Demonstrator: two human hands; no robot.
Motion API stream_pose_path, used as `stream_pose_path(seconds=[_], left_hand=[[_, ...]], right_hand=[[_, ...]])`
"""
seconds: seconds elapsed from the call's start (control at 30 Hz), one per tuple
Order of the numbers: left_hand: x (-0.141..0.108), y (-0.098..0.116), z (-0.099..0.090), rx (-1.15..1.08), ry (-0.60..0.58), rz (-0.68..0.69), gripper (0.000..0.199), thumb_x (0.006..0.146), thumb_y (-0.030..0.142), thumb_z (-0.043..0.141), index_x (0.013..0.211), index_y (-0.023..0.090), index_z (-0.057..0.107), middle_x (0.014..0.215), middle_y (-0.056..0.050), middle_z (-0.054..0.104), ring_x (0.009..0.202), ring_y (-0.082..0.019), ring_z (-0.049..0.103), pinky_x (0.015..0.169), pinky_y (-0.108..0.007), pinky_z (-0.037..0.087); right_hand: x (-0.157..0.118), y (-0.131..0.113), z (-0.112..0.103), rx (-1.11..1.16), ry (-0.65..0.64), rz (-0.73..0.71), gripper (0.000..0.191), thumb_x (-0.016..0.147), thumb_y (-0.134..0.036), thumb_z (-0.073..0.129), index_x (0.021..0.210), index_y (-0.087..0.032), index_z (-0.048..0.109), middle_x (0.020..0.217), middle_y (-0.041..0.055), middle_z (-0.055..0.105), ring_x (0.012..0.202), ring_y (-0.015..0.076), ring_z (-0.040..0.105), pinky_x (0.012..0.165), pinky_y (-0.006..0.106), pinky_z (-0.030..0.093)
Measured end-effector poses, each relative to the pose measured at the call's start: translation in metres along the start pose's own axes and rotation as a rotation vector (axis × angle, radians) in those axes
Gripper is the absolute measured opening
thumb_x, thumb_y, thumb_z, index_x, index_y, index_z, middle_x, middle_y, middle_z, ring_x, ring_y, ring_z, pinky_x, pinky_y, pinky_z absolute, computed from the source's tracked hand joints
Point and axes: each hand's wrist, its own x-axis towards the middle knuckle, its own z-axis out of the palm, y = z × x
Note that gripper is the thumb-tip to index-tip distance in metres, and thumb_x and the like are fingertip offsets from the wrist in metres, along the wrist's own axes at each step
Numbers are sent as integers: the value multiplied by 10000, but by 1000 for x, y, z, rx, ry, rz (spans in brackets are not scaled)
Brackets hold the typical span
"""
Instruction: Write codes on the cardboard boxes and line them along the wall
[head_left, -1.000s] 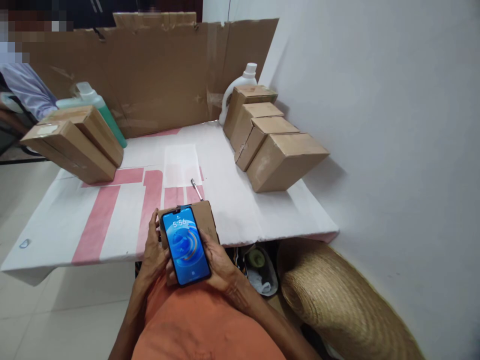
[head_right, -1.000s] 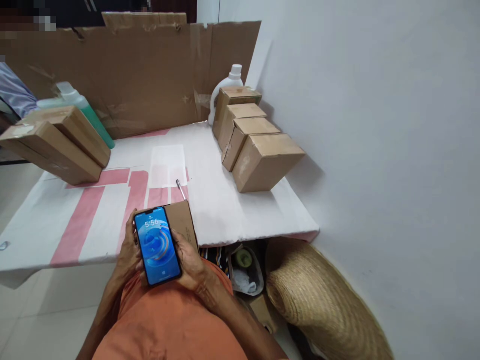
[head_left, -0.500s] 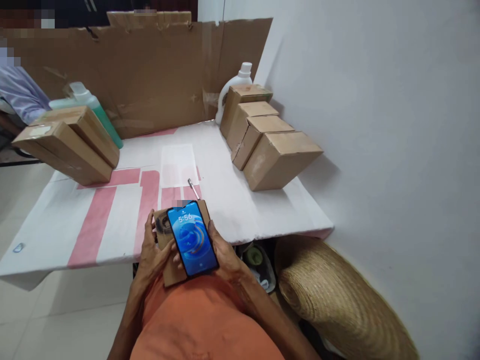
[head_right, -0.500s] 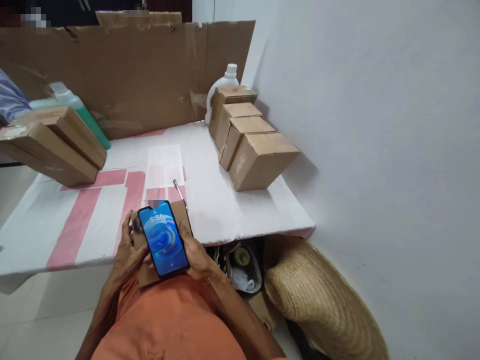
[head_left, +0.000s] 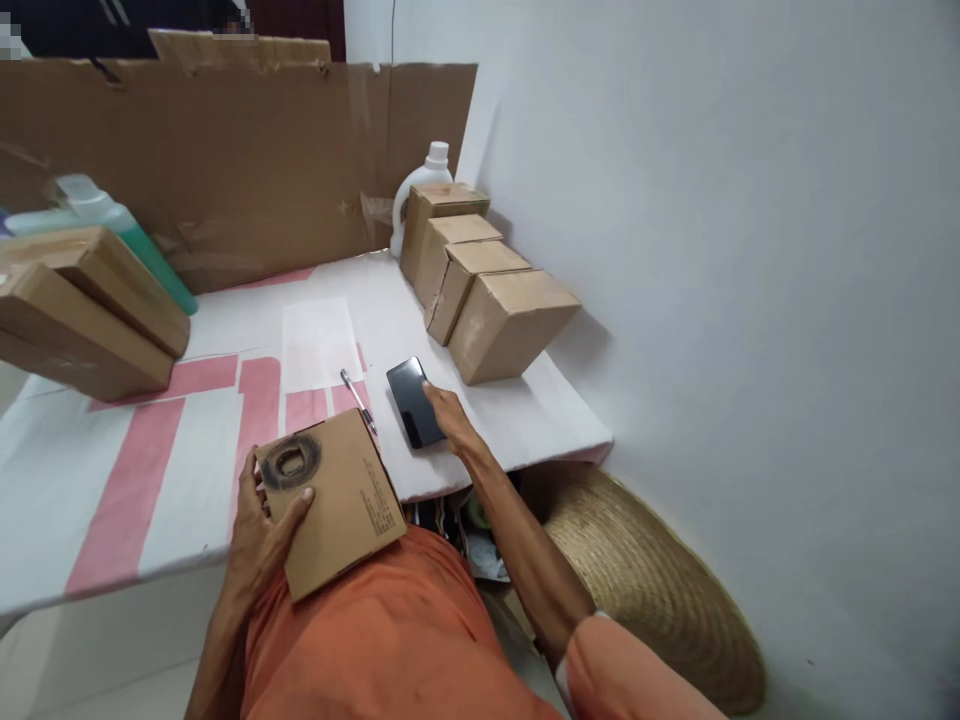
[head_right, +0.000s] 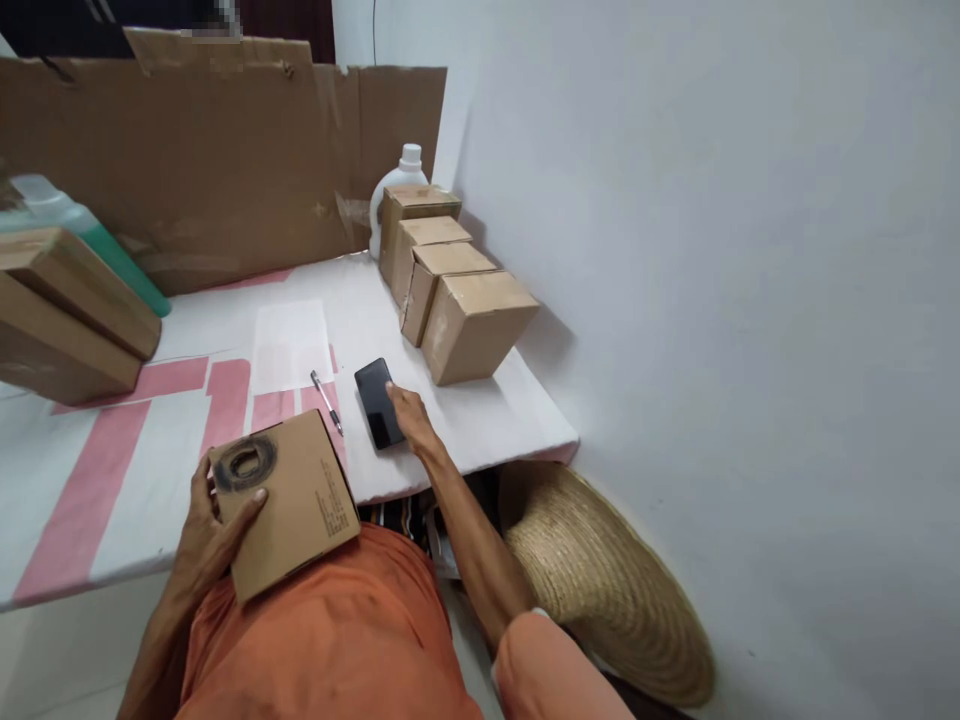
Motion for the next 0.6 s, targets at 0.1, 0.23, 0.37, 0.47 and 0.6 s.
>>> stream_pose_path(seconds=[0.1, 0.23, 0.37, 0.47, 0.6], left_hand=[[6, 3, -4, 5, 11, -5, 1111, 749, 594, 826, 1643, 259, 258, 1549, -197, 496, 1307, -355, 625, 1035, -519, 581], [21, 0, -9, 31, 50, -23, 1104, 735, 621, 799, 1630, 211, 298, 1570, -211, 457, 1319, -359, 602, 1054, -524, 557], [33, -8, -15, 95, 119, 24, 1033, 753, 647, 760, 1591, 175, 383, 1528, -221, 481, 1273, -359, 611, 1043, -551, 553], [32, -16, -23, 80, 128, 71, 884, 846, 659, 678, 1556, 190, 437, 1524, -210, 495, 1282, -336, 613, 1076, -545, 534], [13, -28, -30, 18, 145, 93, 797, 942, 674, 553, 1580, 224, 395, 1587, -192, 469, 1363, -323, 583, 1167, -536, 466]], right_hand=[[16, 7, -2, -235, 92, -14, 479, 981, -524, 522, 608, -235, 444, 588, -48, 421, 662, 156, 395, 661, 292, 330], [20, 8, 1, -462, 136, -51, 312, 975, -380, 514, 715, -215, 561, 720, 11, 554, 769, 200, 490, 767, 311, 375], [13, 7, 7, -616, 155, -86, 240, 952, -314, 551, 1015, -136, 701, 1048, 171, 662, 1097, 321, 562, 1011, 417, 402], [2, 3, 9, -681, 155, -106, 367, 957, -302, 563, 1209, -72, 699, 1282, 271, 599, 1285, 405, 494, 1109, 543, 372], [-30, 2, 6, -624, -38, -185, 628, 889, -325, 718, 1465, -117, 576, 1517, 239, 478, 1431, 392, 426, 1182, 556, 361]])
